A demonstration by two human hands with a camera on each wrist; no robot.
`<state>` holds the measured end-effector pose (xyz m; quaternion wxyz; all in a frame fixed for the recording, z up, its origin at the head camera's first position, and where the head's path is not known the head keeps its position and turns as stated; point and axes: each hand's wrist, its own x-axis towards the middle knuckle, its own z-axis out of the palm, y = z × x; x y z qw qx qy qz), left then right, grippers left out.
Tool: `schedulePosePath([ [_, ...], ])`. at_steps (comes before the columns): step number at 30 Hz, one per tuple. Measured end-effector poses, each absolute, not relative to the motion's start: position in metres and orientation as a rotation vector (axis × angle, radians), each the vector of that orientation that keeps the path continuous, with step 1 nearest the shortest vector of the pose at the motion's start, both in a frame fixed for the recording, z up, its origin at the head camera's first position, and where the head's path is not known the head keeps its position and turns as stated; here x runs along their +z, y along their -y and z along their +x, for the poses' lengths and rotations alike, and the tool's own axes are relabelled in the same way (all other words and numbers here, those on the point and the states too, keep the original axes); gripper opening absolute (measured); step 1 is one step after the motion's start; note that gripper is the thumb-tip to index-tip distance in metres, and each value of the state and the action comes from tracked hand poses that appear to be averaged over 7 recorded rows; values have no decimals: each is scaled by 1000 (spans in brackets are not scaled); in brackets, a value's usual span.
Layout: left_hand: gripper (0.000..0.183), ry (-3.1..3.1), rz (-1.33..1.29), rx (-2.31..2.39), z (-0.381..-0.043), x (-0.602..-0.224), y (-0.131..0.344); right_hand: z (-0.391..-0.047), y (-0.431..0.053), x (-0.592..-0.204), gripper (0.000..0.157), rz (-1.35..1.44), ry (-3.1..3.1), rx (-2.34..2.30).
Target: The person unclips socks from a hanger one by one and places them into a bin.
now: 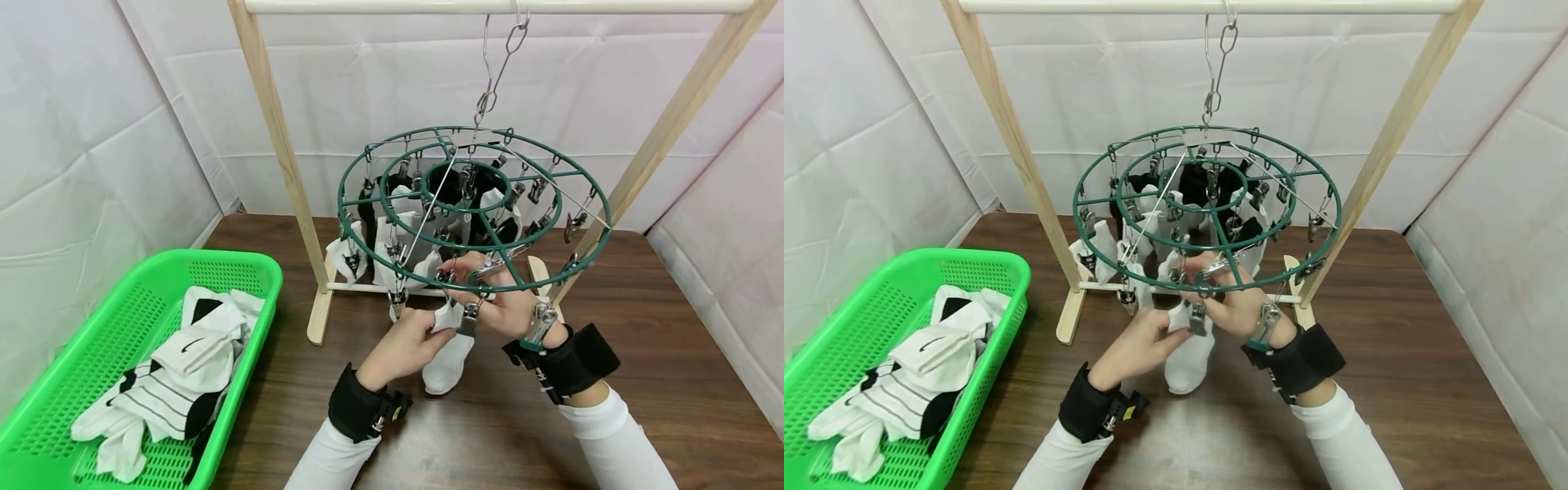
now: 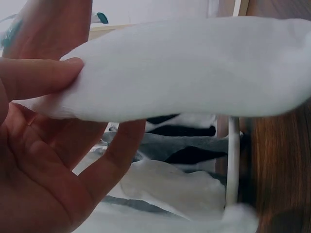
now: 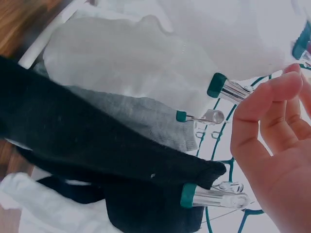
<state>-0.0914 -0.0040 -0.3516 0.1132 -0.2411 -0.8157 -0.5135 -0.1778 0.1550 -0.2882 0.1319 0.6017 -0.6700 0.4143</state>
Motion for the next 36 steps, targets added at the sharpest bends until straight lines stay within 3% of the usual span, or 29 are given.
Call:
schedulePosePath([
  [2, 19, 2408, -728, -1455, -89, -353, 6, -178, -155, -287, 26, 1783, 1931, 1202],
  [6, 40, 2399, -734, -1444, -88, -357, 8, -177, -156, -282, 33, 1806, 1968, 1185],
  [10, 49, 2415, -693, -1543, -92, -356, 10, -175, -159, -278, 26, 1780, 2031, 1145],
  [20, 49, 2479, -665, -1484, -91, -352, 22, -173, -158, -268, 41, 1788, 2140, 1065],
  [26, 46, 2512, -669, -1451, -91, -352, 25, -170, -157, -263, 24, 1746, 2291, 1062],
  [31, 25, 2508, -686, -1482, -91, -351, 24, -169, -157, -264, 22, 1733, 2318, 1076],
  [36, 38, 2504, -710, -1430, -90, -350, 23, -168, -160, -265, 26, 1759, 2213, 1115],
])
